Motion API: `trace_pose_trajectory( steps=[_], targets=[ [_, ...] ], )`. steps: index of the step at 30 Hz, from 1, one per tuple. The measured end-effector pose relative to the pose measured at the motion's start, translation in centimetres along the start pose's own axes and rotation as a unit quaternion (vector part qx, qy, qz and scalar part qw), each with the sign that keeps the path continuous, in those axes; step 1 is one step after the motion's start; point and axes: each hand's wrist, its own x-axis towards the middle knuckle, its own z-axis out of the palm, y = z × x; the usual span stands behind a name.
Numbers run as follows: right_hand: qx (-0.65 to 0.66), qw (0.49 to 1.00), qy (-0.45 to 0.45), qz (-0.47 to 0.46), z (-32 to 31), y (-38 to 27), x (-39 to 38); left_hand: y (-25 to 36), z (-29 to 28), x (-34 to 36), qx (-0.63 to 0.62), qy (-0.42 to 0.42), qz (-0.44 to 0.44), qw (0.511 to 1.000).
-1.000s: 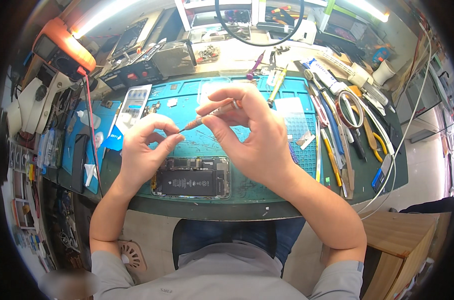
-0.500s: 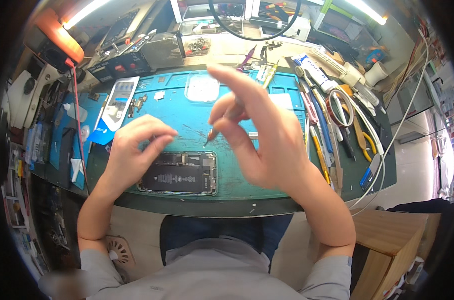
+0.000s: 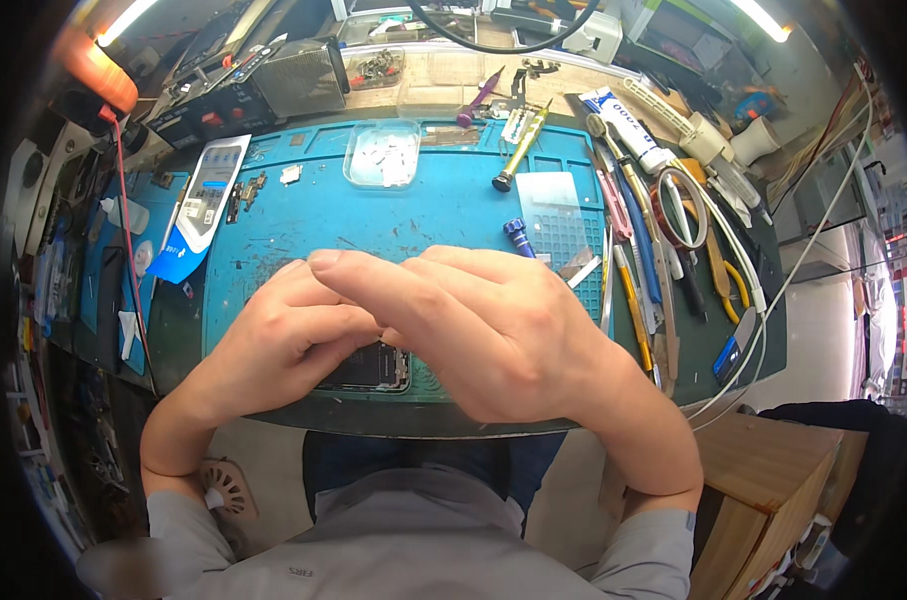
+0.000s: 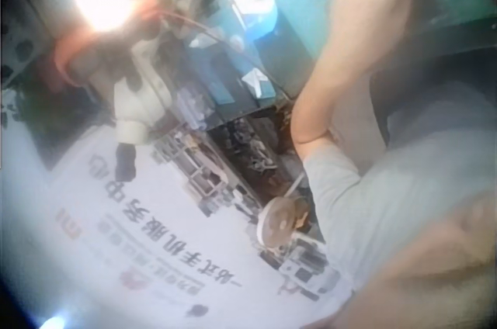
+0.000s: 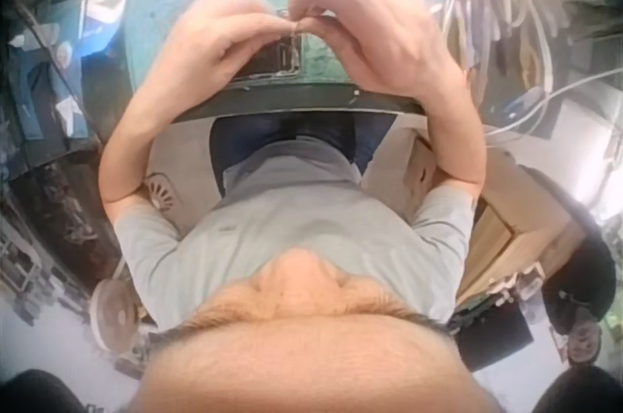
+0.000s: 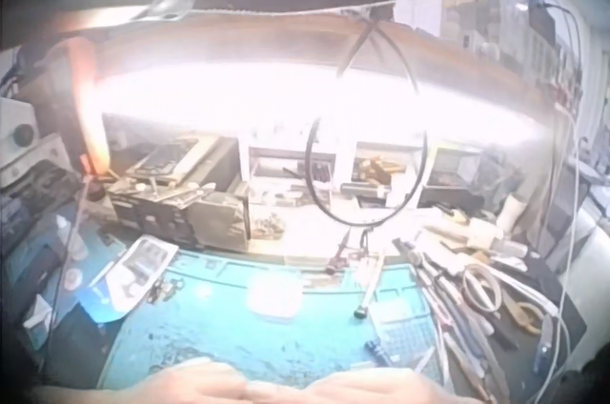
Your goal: The person uses a screwdriver and tweezers to remove screws and small components from a disassembled smartphone on a workbench. They place removed parts into a small container and continue unscrewing and extracting internal pieces.
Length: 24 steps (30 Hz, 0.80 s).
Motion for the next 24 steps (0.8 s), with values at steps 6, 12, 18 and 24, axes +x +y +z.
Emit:
trace_pose_trajectory(
  steps=[6,12,18,24],
  targets=[
    [0.007,1.0,-0.007,0.003,0.0,0.2,0.0,0.0,0.1,0.1,0.004,-0.003,0.001,1.0],
    [0.017,0.999,0.008,-0.029,0.5,0.4,-0.1,0.2,-0.2,0.1,0.019,-0.007,0.003,1.0],
    [-0.046,0.996,-0.078,0.011,-1.3,-1.0,0.2,0.0,-0.1,0.2,0.004,0.013,-0.002,1.0],
    [0.017,0.996,-0.041,0.073,-0.5,-0.9,0.2,0.2,-0.6,0.4,-0.052,0.051,-0.056,0.996]
  ],
)
